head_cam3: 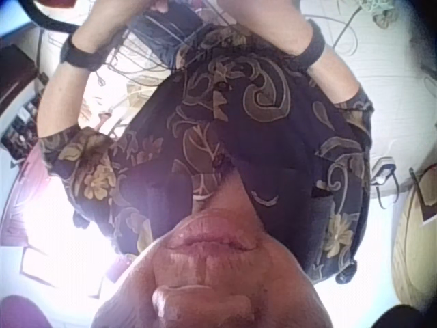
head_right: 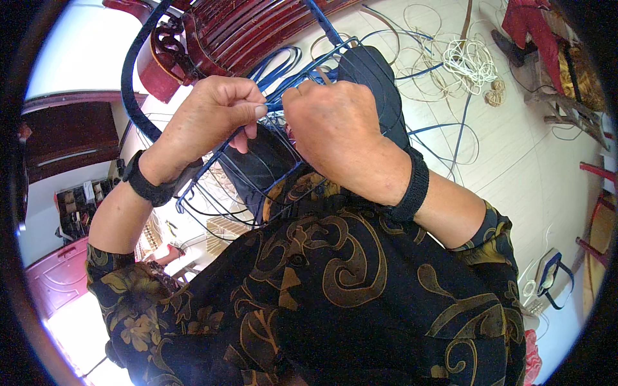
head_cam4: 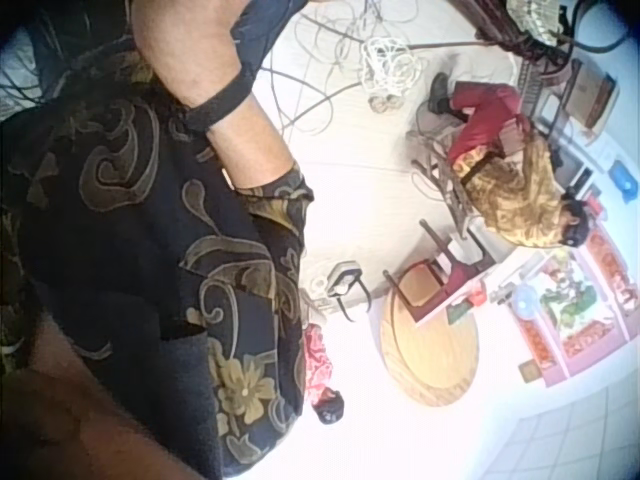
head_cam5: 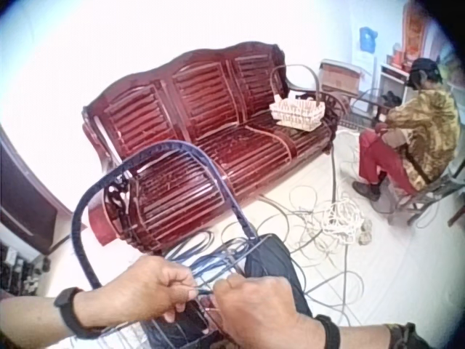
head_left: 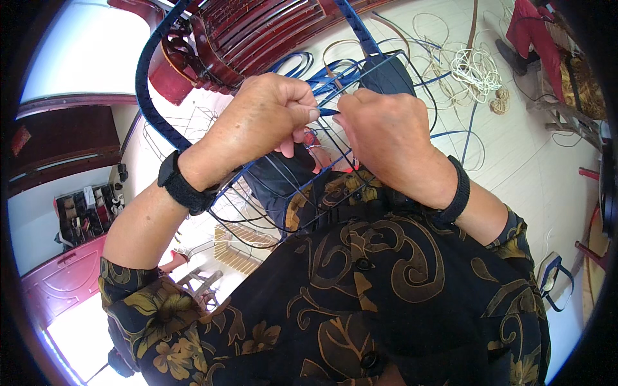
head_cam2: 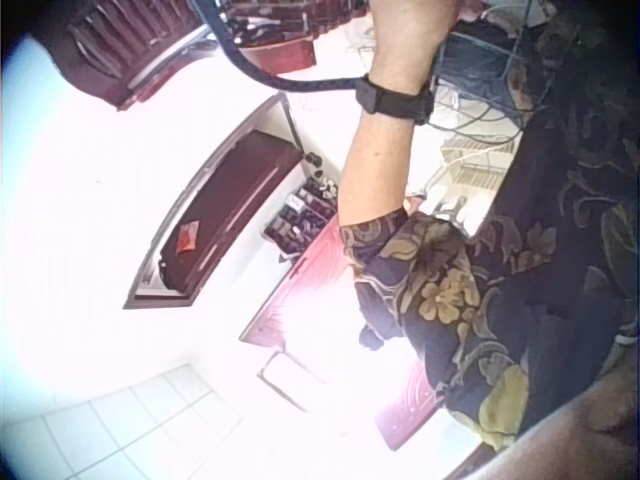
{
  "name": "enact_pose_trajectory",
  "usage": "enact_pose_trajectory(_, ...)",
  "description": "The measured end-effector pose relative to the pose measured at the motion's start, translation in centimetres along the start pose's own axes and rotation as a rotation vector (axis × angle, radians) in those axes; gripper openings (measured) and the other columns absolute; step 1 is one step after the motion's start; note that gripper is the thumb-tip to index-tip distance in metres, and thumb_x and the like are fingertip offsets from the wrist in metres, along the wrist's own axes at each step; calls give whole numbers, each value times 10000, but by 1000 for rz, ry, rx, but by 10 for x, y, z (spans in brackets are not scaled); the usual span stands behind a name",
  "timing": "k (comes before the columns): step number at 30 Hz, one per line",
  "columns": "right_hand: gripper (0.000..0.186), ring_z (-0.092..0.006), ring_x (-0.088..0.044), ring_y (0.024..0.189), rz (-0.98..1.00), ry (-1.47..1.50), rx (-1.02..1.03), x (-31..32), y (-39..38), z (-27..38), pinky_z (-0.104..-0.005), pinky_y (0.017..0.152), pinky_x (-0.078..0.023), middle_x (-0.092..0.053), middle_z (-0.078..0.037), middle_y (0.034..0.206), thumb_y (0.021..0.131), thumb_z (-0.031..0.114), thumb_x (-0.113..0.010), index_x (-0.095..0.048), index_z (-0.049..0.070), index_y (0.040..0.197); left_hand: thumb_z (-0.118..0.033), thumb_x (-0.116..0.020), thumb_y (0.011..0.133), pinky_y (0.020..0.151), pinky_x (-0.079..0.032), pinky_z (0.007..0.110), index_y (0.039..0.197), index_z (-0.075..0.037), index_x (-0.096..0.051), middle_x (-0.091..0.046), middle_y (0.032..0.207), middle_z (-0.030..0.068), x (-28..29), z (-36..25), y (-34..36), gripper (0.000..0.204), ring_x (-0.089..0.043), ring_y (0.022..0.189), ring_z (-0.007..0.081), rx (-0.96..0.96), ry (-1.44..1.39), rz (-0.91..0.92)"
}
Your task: The person weaves blue plastic straps through a wire basket frame by hand, pulling the straps through the wire mesh and tightening them.
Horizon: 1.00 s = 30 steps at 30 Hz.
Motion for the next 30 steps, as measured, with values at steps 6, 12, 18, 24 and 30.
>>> enact_pose_trajectory(6, 104, -275, -722, 662, -18, -53, 21, -6, 9, -1, -366, 588, -580, -713, -131, 777, 770, 134, -710, -705, 35, 804, -80, -657, 918, 503, -499, 249, 735, -9, -622, -596, 590, 67, -2, -7, 8, 199, -614, 511, 129, -354, 371, -195)
enact_pose_trajectory(12, 132, -296, -729, 691, 74, -78, 24, -5, 16, -4, -384, 614, -587, -717, -141, 766, 779, 180, -732, -723, 49, 787, -43, -619, 808, 556, -473, 445, 732, 26, -562, -540, 630, 241, -12, -8, 7, 117, -618, 580, 391, -477, 628, -454)
enact_pose_trajectory(18, 272, -333, -693, 700, -148, 49, 169, 38, 31, -32, -458, 629, -544, -675, -152, 724, 894, 295, -657, -691, 59, 764, -30, -582, 810, 553, -474, 453, 722, 0, -544, -565, 637, 241, -13, -6, 6, 100, -618, 601, 412, -457, 683, -504)
enact_pose_trajectory(24, 222, -339, -670, 738, 225, 119, 395, 16, 75, -54, -446, 668, -530, -660, -182, 762, 942, 183, -575, -682, 23, 830, -45, -585, 821, 557, -484, 449, 757, -16, -574, -569, 626, 230, -18, -14, 5, 70, -636, 599, 402, -444, 730, -501)
enact_pose_trajectory(30, 232, -276, -666, 652, 475, 415, 208, 17, 64, -54, -395, 626, -520, -646, -164, 679, 955, 159, -558, -697, 10, 844, -63, -611, 812, 589, -539, 494, 805, -17, -624, -603, 609, 227, -18, -22, -7, 48, -656, 623, 412, -401, 717, -346)
Point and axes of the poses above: each hand's wrist, its own y-axis towards the middle knuckle, its own x-axis out of the back of the hand, z = x × y, the point moved 4 cm from there along y, towards the middle knuckle
